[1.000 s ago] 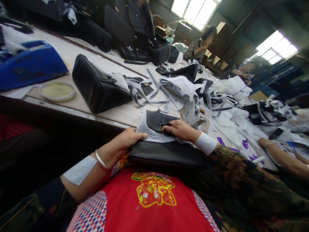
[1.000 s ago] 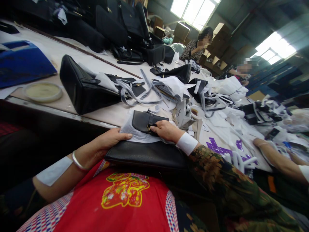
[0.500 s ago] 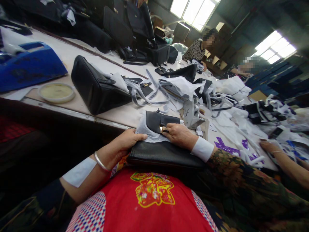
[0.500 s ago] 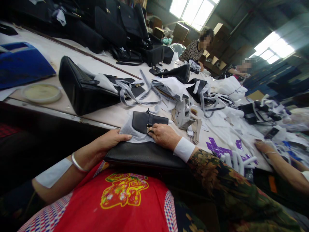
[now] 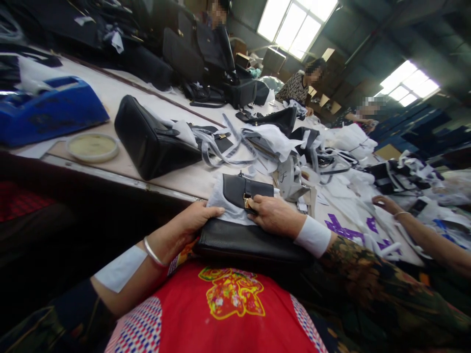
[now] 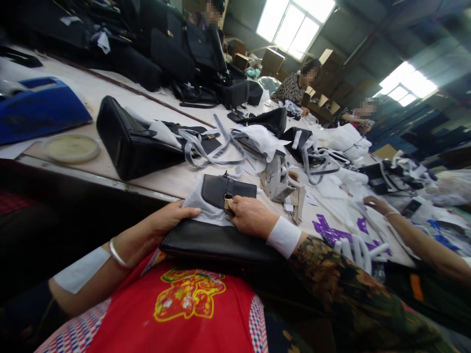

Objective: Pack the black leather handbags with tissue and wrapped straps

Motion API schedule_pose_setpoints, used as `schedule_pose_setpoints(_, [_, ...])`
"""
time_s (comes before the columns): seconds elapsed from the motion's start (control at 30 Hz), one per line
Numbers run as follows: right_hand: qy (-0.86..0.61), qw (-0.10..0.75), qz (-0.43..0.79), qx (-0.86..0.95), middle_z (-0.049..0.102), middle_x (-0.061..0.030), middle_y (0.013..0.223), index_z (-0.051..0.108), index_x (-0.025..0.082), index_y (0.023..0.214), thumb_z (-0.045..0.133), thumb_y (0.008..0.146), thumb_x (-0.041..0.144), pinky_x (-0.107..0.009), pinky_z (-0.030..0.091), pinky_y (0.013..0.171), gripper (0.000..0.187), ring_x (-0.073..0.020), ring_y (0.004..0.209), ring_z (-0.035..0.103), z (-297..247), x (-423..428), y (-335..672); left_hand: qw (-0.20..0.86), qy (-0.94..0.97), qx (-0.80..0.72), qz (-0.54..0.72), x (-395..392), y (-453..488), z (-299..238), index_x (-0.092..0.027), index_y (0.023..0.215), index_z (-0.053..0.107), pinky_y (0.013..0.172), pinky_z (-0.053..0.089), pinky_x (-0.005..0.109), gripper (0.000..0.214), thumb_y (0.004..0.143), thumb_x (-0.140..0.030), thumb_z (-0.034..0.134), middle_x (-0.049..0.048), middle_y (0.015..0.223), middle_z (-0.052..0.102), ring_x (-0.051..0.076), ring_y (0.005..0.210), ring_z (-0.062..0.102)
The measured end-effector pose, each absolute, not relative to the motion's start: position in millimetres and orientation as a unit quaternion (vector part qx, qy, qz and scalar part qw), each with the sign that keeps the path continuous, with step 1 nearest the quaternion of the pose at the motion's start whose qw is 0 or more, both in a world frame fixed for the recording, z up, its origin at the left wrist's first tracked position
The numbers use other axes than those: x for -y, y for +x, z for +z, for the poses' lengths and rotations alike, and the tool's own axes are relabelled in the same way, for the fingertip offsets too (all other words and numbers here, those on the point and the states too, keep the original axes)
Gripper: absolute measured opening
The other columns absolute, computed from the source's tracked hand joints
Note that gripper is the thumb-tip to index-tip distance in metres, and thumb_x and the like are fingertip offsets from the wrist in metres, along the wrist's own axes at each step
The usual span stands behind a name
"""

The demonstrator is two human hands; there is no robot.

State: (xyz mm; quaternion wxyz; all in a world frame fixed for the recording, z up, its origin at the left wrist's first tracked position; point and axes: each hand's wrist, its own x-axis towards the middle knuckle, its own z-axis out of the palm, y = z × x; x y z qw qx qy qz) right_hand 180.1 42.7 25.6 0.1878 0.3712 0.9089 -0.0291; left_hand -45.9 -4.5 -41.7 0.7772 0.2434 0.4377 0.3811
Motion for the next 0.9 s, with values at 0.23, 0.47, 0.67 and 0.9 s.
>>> schedule_pose_setpoints(0.23, [0.443,0.086,-0.093,-0.888,0.063,-0.0083,0.101,0.066,0.017,0.117,0.041,0.105,0.034,-0.027,0.045,0.079,0.033,-0.0173,0.086,0.063,26.7,-43.3,195.2,0.777,0.254,-0.435,0.377,5.0,-48.7,-34.8,-0.01,0.105,0.073,0.068,0.055,0.031,0.047,0.065,-0.03,0.085,0.0112,0.092,0.079,0.022,0.07,0.071])
schedule_pose_setpoints(0.47, [0.425,-0.063,-0.228,-0.874,0.067,-0.0076,0.096,0.072,0.017,0.097,0.044,0.102,0.035,-0.03,0.046,0.083,0.034,-0.0181,0.087,0.062,26.4,-52.1,216.2,0.764,0.254,-0.469,0.364,3.9,-48.4,-33.0,-0.011,0.097,0.073,0.06,0.053,0.029,0.035,0.068,-0.028,0.081,0.0093,0.081,0.078,0.02,0.062,0.068])
schedule_pose_setpoints(0.67, [0.448,-0.135,-0.262,-0.844,0.065,-0.0065,0.083,0.071,0.014,0.084,0.041,0.102,0.044,-0.03,0.047,0.073,0.046,-0.0175,0.076,0.06,28.0,-57.0,217.7,0.76,0.249,-0.484,0.355,4.0,-45.2,-26.2,-0.011,0.09,0.074,0.059,0.053,0.028,0.027,0.069,-0.028,0.079,0.0098,0.076,0.077,0.02,0.062,0.069])
schedule_pose_setpoints(0.9, [0.357,-0.012,-0.237,-0.904,0.044,-0.019,0.153,0.052,0.011,0.144,0.031,0.104,0.054,-0.047,0.03,0.118,0.063,-0.0299,0.144,0.038,24.5,-45.4,210.5,0.742,0.259,-0.48,0.39,3.2,-45.0,-34.6,-0.012,0.11,0.072,0.072,0.057,0.032,0.051,0.07,-0.04,0.084,0.0118,0.093,0.079,0.026,0.08,0.074])
